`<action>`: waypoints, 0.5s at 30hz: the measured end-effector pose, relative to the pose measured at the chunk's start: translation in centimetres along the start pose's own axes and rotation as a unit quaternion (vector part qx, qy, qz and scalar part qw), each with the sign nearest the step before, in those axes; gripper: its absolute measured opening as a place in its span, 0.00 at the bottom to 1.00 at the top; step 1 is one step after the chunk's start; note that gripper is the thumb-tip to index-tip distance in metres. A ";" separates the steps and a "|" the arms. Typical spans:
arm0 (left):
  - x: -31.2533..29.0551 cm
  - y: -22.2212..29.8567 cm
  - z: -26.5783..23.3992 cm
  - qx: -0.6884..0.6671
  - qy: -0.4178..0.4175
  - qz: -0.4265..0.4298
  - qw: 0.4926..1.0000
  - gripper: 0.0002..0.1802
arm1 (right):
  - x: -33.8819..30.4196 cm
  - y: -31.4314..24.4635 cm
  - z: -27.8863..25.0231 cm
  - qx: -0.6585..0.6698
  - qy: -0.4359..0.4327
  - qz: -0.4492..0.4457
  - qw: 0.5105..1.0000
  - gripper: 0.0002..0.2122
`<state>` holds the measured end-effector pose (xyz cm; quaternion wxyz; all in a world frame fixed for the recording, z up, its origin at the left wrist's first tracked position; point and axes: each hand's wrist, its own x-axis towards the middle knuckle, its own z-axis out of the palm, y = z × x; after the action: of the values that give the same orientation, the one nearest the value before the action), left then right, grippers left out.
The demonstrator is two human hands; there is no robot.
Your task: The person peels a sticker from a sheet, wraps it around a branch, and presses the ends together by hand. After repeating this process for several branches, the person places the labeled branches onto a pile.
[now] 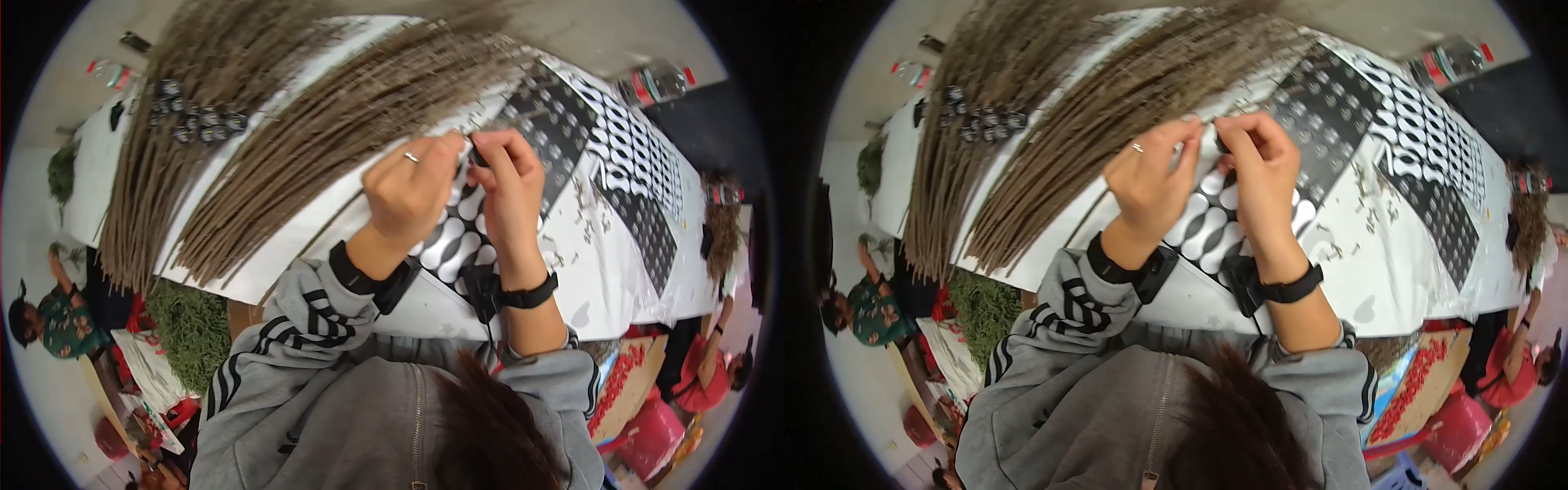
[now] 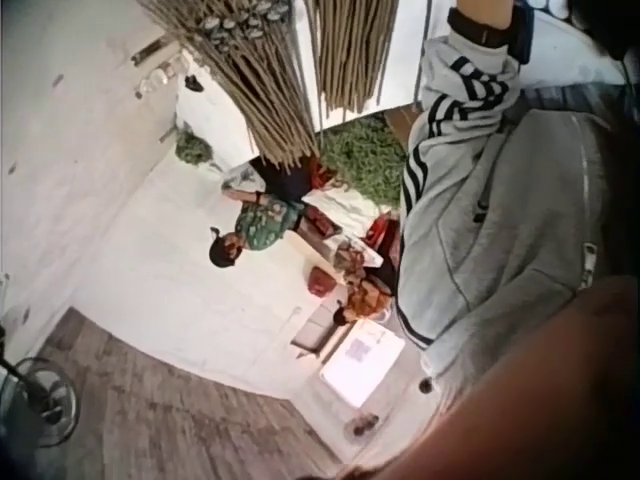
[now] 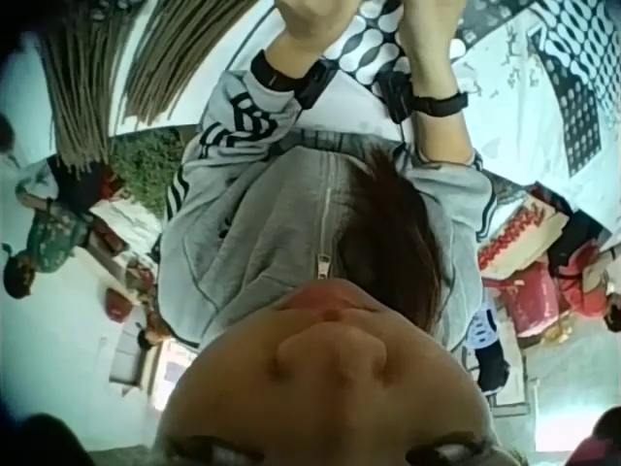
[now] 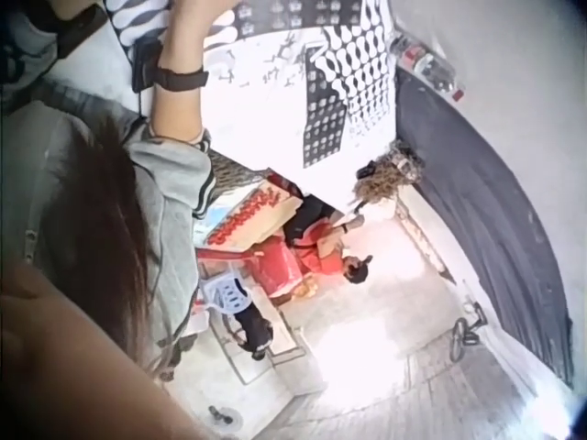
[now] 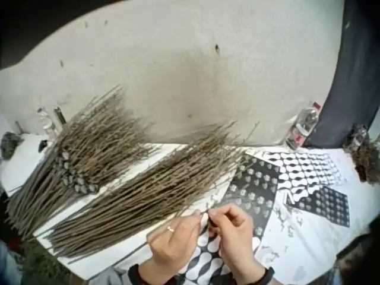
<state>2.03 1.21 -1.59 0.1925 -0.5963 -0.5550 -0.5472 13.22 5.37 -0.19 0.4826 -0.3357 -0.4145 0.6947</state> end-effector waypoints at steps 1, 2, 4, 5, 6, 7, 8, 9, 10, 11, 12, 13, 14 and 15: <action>0.3 -0.1 -0.5 -0.002 -0.004 0.008 1.000 0.13 | 0.0 0.1 -0.4 -0.051 -0.013 -0.007 0.999 0.06; 0.8 -0.4 -1.5 0.015 0.001 0.019 1.000 0.13 | 0.0 0.2 -0.5 -0.100 -0.026 -0.015 0.994 0.07; 1.8 -0.6 -3.3 0.000 -0.007 -0.004 1.000 0.12 | -0.4 -0.2 0.0 -0.089 -0.053 -0.035 0.994 0.07; 2.8 -0.5 -4.3 -0.009 -0.013 -0.017 1.000 0.12 | -0.7 -0.3 0.1 -0.085 -0.064 -0.048 0.993 0.07; 4.0 -0.8 -5.7 0.010 -0.003 -0.007 1.000 0.10 | -0.8 -0.5 0.2 -0.081 -0.074 -0.060 0.992 0.07; 5.3 -1.3 -7.7 0.030 0.006 0.002 1.000 0.08 | -0.8 -0.6 0.3 -0.074 -0.085 -0.064 0.992 0.07; 6.8 -1.5 -9.9 0.042 0.003 -0.028 0.999 0.07 | -0.9 -0.8 0.4 -0.077 -0.077 -0.077 0.991 0.08; 8.0 -1.9 -12.1 0.055 -0.002 -0.060 0.997 0.06 | -0.8 -0.7 0.5 -0.080 -0.068 -0.087 0.991 0.08; 9.4 -2.3 -14.1 0.051 0.018 -0.067 0.996 0.07 | -0.8 -1.0 0.4 -0.087 -0.055 -0.100 0.990 0.08; 10.7 -3.2 -16.0 0.045 0.037 -0.075 0.996 0.07 | -0.8 -1.2 0.2 -0.082 -0.059 -0.103 0.990 0.08; 11.9 -4.5 -17.8 0.060 0.047 -0.056 0.995 0.07 | -0.7 -1.2 0.1 -0.094 -0.052 -0.104 0.989 0.08; 13.2 -6.3 -19.5 0.073 0.057 -0.038 0.995 0.07 | -0.6 -1.2 0.0 -0.107 -0.043 -0.106 0.988 0.08; 14.3 -8.6 -21.2 0.083 0.065 -0.048 0.993 0.07 | -0.5 -1.3 0.0 -0.119 -0.036 -0.107 0.986 0.09; 15.1 -11.0 -22.9 0.093 0.074 -0.058 0.991 0.06 | -0.5 -1.4 0.1 -0.116 -0.041 -0.110 0.986 0.09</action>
<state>-20.91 -7.72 14.80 0.2553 -0.5003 -0.6215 -0.5461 13.81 5.15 1.16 0.4968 -0.3127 -0.5462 0.5976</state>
